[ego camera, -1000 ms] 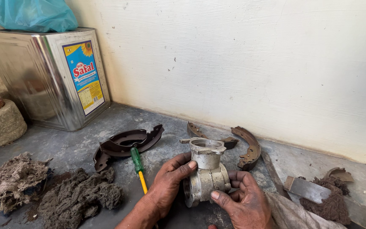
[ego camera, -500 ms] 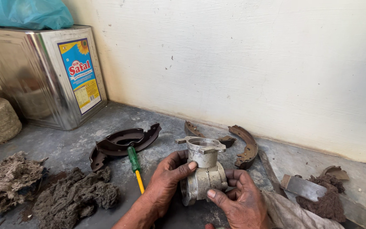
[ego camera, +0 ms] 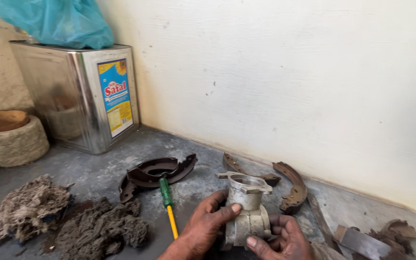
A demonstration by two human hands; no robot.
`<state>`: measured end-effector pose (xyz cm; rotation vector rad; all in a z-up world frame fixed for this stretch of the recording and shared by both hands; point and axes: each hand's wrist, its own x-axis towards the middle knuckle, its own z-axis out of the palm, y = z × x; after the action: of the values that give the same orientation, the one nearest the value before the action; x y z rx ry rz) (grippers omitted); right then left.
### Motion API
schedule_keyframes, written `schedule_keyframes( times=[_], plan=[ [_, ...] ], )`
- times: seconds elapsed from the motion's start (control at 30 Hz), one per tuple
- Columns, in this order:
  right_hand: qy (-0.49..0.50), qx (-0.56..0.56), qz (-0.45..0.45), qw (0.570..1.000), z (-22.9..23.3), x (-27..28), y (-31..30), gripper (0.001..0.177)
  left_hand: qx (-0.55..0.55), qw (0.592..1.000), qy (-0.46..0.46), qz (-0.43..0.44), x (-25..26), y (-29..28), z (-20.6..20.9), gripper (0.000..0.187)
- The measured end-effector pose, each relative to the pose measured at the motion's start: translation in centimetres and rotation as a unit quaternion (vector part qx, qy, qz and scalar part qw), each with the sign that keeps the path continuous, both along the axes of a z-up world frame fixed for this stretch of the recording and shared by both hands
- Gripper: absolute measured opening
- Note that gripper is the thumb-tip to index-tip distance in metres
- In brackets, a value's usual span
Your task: The person picks up a cylindrical metal engine housing and several curved brake shoes, then rubs the interior of the housing with a piece of abrasive material.
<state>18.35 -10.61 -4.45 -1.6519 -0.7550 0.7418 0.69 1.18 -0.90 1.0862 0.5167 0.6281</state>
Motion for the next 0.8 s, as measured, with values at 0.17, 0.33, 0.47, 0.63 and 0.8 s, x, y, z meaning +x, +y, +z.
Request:
schedule_keyframes(
  times=[0.17, 0.33, 0.47, 0.63, 0.8],
  plan=[
    [-0.016, 0.023, -0.005, 1.000, 0.2, -0.6, 0.1, 0.070, 0.018, 1.000, -0.012, -0.023, -0.7, -0.6, 1.1, 0.073],
    [-0.007, 0.005, -0.005, 1.000, 0.9, -0.9, -0.2, 0.068, 0.000, 1.000, 0.005, -0.025, -1.0, -0.9, 2.0, 0.072],
    [-0.011, 0.012, -0.005, 1.000, 0.8, -0.8, -0.1, 0.068, 0.009, 1.000, -0.011, -0.010, -0.8, -0.7, 1.6, 0.073],
    [-0.019, 0.028, -0.010, 0.999, 0.1, -0.7, -0.2, 0.069, 0.001, 1.000, -0.024, -0.004, -0.9, -0.6, 1.3, 0.070],
    [-0.028, 0.022, -0.024, 0.999, 0.4, -0.9, 0.0, 0.071, 0.011, 0.999, -0.050, 0.007, -0.7, -0.7, 1.2, 0.067]
  ],
)
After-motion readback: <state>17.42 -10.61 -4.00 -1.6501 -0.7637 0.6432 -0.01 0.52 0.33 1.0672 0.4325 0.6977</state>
